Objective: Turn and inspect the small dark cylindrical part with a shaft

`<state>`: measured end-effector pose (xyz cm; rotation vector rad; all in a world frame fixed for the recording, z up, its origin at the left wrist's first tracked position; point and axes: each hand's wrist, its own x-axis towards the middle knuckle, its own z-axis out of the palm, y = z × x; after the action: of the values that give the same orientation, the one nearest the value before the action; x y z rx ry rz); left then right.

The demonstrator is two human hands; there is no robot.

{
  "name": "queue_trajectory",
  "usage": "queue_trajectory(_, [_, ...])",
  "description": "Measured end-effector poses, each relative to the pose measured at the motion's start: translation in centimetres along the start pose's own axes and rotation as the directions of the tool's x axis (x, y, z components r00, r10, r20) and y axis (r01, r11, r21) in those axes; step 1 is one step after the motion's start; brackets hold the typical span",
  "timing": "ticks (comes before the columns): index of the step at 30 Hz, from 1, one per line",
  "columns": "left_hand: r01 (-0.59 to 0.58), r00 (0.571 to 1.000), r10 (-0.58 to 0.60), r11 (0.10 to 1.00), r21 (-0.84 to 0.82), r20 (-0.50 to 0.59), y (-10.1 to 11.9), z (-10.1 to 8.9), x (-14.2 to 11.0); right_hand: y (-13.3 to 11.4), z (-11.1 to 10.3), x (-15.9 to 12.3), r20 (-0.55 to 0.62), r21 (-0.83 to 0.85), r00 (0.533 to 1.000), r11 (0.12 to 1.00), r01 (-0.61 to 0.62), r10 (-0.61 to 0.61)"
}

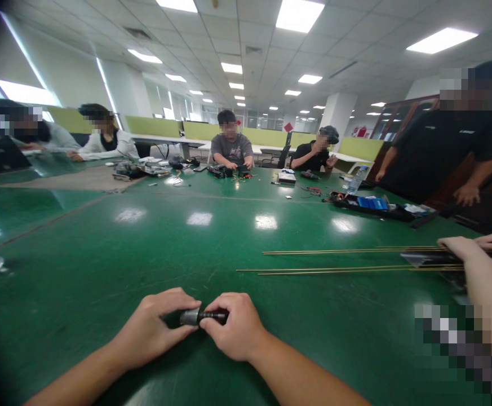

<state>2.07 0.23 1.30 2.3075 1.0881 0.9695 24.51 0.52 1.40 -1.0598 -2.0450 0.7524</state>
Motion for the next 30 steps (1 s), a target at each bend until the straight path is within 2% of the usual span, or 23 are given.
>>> queue_trajectory(30, [-0.011, 1.000, 0.011, 1.000, 0.027, 0.004, -0.02, -0.47, 0.10, 0.12, -0.08, -0.09, -0.020, -0.030, 1.000, 0.999, -0.013, 0.013])
